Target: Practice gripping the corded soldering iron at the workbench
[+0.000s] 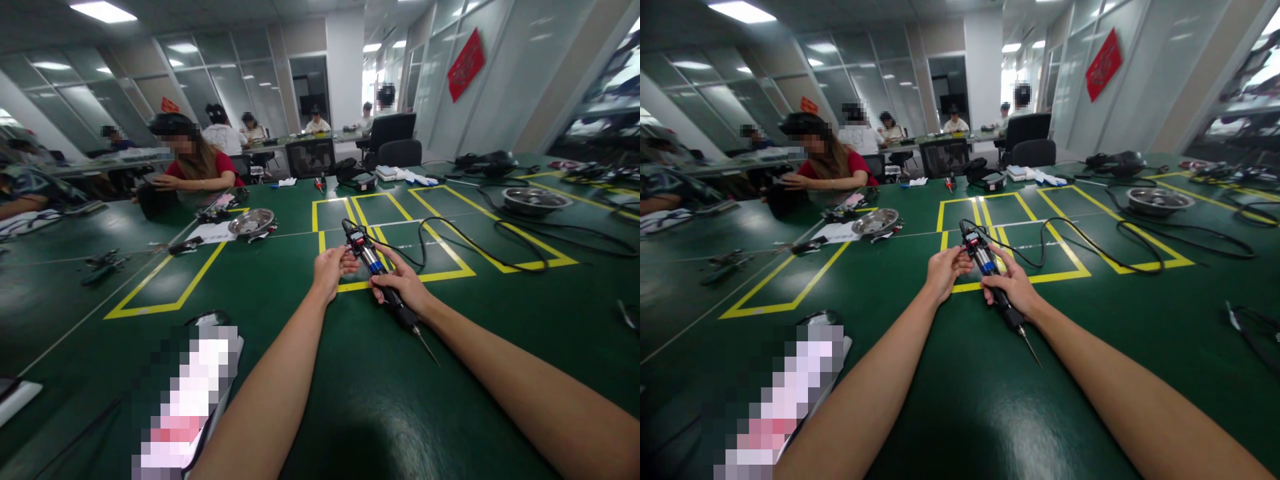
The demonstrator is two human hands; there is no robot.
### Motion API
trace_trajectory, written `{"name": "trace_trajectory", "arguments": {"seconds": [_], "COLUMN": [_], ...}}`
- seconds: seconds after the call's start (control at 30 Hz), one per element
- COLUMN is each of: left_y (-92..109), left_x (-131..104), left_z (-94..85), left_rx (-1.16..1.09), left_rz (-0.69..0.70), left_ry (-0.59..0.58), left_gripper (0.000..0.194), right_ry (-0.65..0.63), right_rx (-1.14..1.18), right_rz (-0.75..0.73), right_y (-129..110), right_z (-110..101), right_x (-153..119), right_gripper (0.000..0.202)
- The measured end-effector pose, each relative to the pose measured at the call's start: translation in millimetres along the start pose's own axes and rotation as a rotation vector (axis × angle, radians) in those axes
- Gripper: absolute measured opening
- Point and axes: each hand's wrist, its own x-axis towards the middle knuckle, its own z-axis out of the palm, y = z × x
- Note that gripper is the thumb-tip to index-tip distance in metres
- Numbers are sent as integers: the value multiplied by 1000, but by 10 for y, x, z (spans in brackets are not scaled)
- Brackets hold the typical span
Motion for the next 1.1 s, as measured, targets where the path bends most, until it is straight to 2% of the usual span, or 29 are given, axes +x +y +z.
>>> {"name": "trace_trajectory", "arguments": {"seconds": [0.47, 0.73, 1.1], "left_y": [-85, -31, -40], "left_x": [62, 32, 27], "left_z": [-48, -6, -37], "left_rx": [32, 63, 17], "left_rz": [26, 52, 4], "left_ry": [-42, 16, -65], "left_gripper": [29, 27, 26], "right_ry": [5, 3, 11], "right_rx": [8, 10, 29], "right_rz": [-1, -7, -7], "right_y": [14, -2, 4], "right_z": [-24, -18, -23], "right_x": [7, 6, 7], "right_gripper": [103, 104, 102]}}
